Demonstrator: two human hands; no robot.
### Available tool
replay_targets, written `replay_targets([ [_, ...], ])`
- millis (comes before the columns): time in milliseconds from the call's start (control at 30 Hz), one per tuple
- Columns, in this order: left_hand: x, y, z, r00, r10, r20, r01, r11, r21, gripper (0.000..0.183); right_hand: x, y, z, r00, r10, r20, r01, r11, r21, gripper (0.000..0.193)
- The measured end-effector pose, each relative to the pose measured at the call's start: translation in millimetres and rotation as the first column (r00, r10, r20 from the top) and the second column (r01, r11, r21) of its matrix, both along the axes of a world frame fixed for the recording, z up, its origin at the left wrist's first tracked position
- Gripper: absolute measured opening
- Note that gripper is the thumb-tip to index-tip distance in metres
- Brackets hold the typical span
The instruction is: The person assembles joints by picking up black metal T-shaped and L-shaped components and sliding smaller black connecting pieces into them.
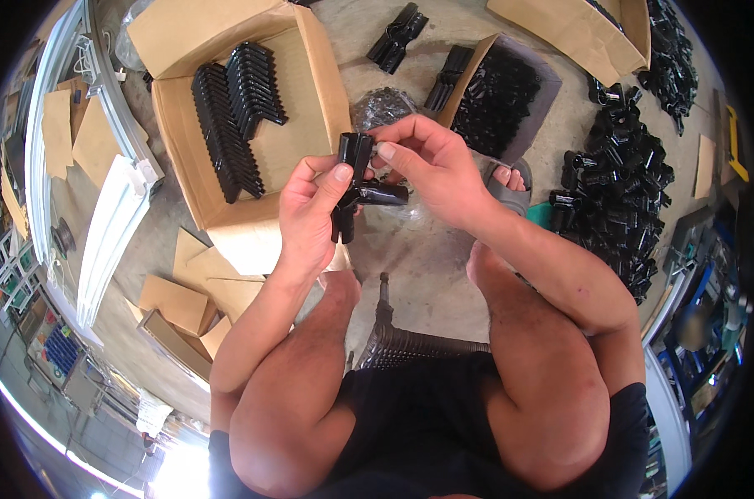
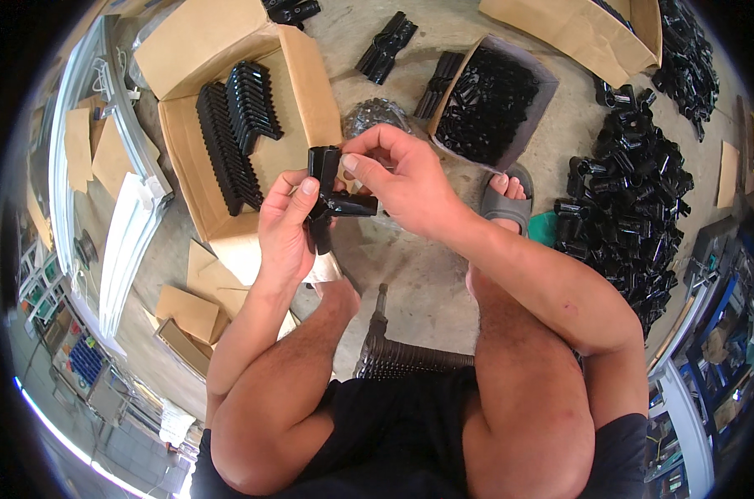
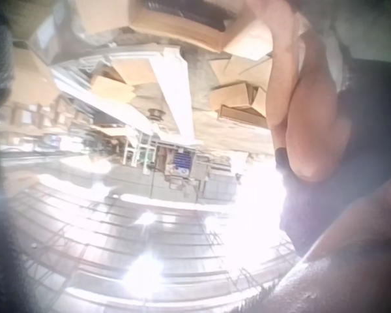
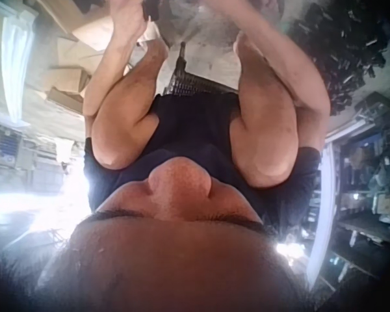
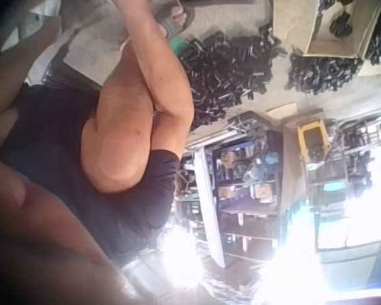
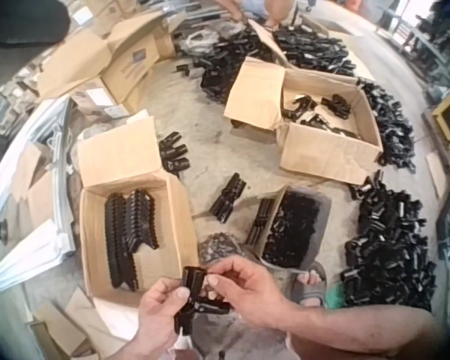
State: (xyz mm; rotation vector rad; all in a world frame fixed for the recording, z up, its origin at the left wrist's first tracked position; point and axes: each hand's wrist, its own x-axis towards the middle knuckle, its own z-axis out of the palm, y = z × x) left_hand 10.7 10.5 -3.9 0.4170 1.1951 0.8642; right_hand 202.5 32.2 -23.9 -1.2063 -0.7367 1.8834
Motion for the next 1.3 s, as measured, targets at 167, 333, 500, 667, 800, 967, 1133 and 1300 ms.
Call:
replay_targets([
  [167,-0.5,0.0,1.0,0.997,-0.005,0.078,0.008,0.999,-0.038,0.018,4.0,-3.7,-2.7,0.995,-0.044,-0.094,0.044,0.999,-0.007,0.010],
  [333,-7.4,-2.1,0.0,0.974,0.025,0.225,-0.011,0.998,-0.060,0.022,13.3,-1.6,-2.0,0.937,-0.130,-0.324,0.085,0.985,-0.150,0.019],
  [500,-8.3,-0.5,0.7,0.982,0.062,0.178,-0.060,0.998,-0.019,0.022,19.2,4.2,13.8,0.959,0.284,-0.016,-0.285,0.956,-0.069,0.032],
  [667,-5.4,0.4,-2.0,0.989,0.086,0.117,-0.089,0.996,0.024,0.020,5.7,-9.6,24.9,0.925,0.189,0.328,-0.277,0.929,0.246,0.031],
  [800,-5.3,-1.5,-2.0,0.989,0.088,0.116,-0.092,0.995,0.029,0.024,4.2,-5.7,34.2,0.868,0.161,0.469,-0.324,0.901,0.290,0.029],
  [967,-7.5,-1.3,-5.4,0.993,0.078,0.094,-0.081,0.996,0.025,0.029,4.6,-5.7,36.6,0.808,0.201,0.554,-0.380,0.896,0.229,0.032],
  [1133,-7.0,-0.9,-4.5,0.991,0.044,0.129,-0.051,0.997,0.058,0.033,5.9,-8.6,34.5,0.853,0.235,0.466,-0.319,0.941,0.110,0.032],
  [1300,-4.9,-1.5,-4.4,0.996,0.051,0.075,-0.055,0.997,0.054,0.033,10.1,-6.9,37.7,0.843,0.270,0.466,-0.325,0.945,0.040,0.032],
])
